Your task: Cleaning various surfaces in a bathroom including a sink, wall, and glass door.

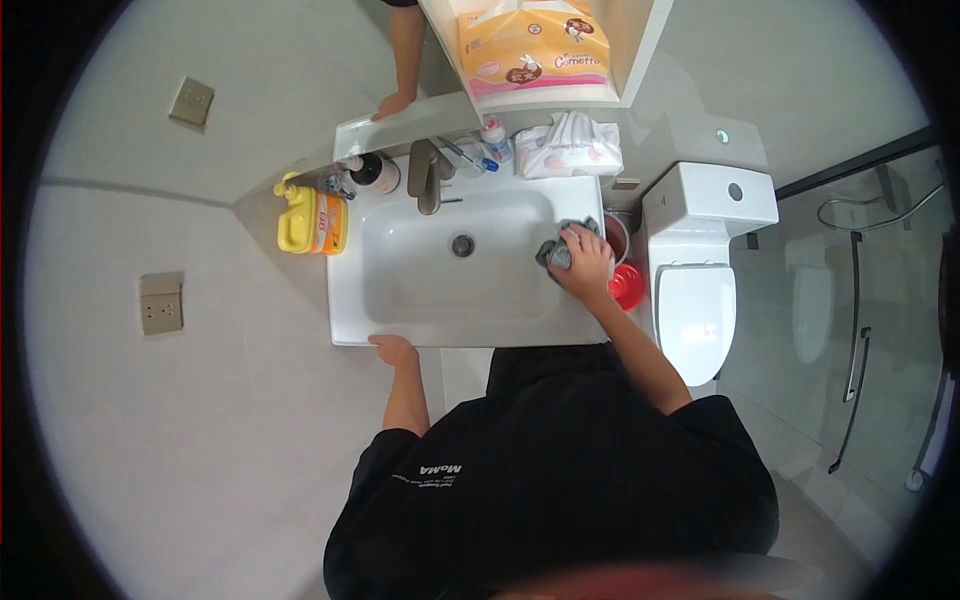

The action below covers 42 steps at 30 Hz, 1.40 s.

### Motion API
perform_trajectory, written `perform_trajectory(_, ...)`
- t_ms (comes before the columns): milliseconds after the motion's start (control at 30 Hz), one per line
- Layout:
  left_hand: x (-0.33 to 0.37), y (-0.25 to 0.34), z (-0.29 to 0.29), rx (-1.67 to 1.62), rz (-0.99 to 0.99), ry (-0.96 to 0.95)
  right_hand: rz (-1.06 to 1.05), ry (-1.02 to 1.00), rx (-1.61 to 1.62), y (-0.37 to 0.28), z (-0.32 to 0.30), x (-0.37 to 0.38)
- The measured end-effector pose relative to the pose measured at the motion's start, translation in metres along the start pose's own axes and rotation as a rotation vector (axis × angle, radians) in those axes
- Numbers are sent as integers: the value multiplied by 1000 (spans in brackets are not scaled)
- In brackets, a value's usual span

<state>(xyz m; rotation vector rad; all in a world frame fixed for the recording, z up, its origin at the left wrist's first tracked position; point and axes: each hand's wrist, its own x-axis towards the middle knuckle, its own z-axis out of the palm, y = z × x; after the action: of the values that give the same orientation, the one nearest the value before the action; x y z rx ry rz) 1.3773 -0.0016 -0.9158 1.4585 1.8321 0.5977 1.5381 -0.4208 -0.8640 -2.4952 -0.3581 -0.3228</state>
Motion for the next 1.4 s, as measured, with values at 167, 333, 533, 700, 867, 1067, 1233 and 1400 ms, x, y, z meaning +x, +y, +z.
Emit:
perform_trajectory(167, -23, 13, 10, 154, 5, 41, -8, -69, -29, -4, -17, -40)
perform_trajectory(333, 18, -8, 3, 145, -16, 23, -64, -70, 3, -3, -8, -14)
perform_trajectory(533, 10, -2, 3, 34, -40, -16, 40, 72, -27, 24, 28, 72)
perform_trajectory(700, -9, 6, 13, 28, 15, 18, 116, 106, -73, 30, 26, 77)
perform_trajectory(867, 17, -8, 10, 169, 162, 106, 73, -92, -25, -7, -2, -17)
perform_trajectory(1067, 40, -14, 9, 249, 37, -4, -54, -113, -25, -26, -23, -71)
perform_trajectory(1233, 16, -4, 10, 234, 105, 17, -18, -61, -70, 5, 9, 3)
perform_trajectory(1400, 6, 1, 10, 196, 94, 23, 157, 51, -82, 10, 30, 75)
